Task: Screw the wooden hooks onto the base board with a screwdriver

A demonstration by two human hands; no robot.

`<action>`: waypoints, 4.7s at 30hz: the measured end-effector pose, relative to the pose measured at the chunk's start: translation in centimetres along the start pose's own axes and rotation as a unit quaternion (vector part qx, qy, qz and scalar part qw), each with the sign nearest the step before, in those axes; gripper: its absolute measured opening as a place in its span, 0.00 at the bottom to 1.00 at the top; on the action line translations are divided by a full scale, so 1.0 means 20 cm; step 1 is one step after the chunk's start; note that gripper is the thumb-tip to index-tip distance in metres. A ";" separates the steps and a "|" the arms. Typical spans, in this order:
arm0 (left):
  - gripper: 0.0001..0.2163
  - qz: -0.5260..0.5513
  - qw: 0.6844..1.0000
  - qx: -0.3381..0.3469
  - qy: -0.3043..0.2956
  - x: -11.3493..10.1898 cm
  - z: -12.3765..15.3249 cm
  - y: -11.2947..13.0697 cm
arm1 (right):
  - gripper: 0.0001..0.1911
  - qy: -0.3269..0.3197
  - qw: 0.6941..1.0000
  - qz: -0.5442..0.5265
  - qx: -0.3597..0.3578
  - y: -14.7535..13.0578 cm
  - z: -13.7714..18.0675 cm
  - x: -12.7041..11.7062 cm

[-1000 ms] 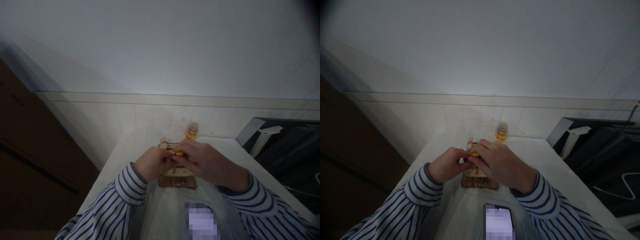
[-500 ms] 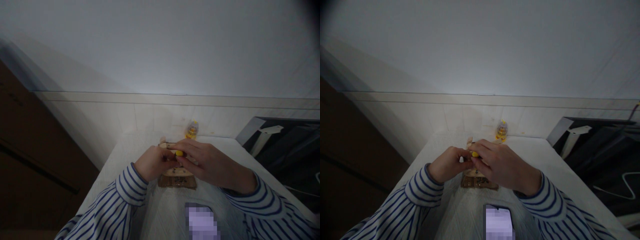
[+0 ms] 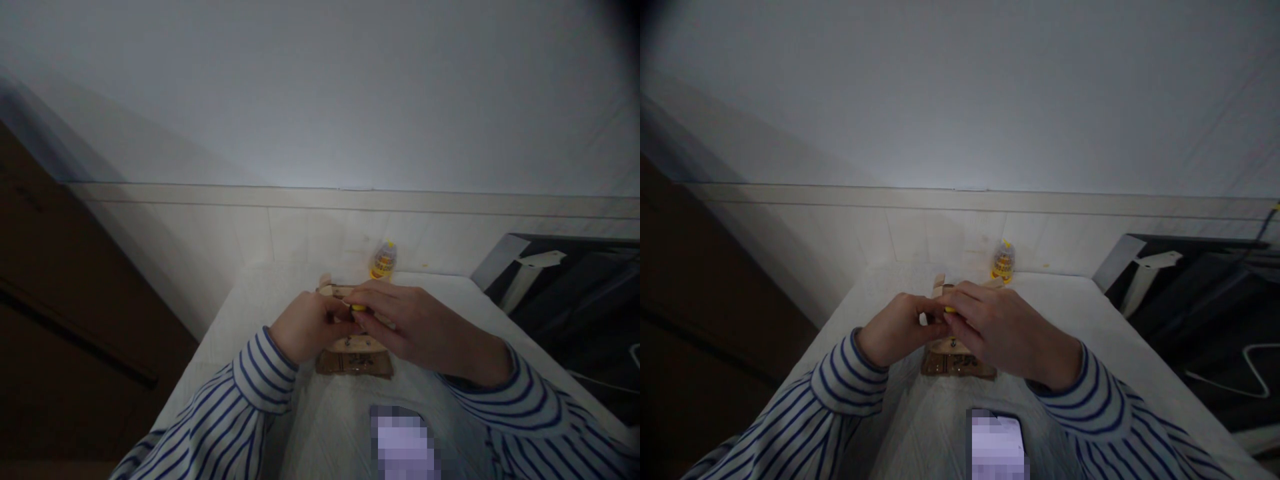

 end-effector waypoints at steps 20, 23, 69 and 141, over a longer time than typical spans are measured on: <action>0.10 0.038 0.998 0.042 -0.002 0.03 -0.01 0.03 | 0.12 0.018 0.999 0.036 0.023 0.05 0.00 0.02; 0.10 0.045 0.997 0.065 -0.007 0.03 -0.01 0.04 | 0.12 0.032 0.998 0.047 0.028 0.05 0.00 0.01; 0.09 0.069 0.996 0.058 -0.020 0.03 -0.02 0.04 | 0.14 0.059 0.992 0.098 0.046 0.03 0.00 -0.02; 0.08 0.007 0.993 -0.091 0.073 -0.01 0.03 -0.03 | 0.13 0.021 0.995 -0.098 0.021 0.04 0.00 -0.02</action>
Point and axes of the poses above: each hand's wrist, its own z-axis away from the middle knuckle, its own x-axis out of the palm, y = z × x, the point moved 8 cm from there along -z, towards the middle knuckle, and after that the axes turned 12 degrees about x, right-handed, at the moved point
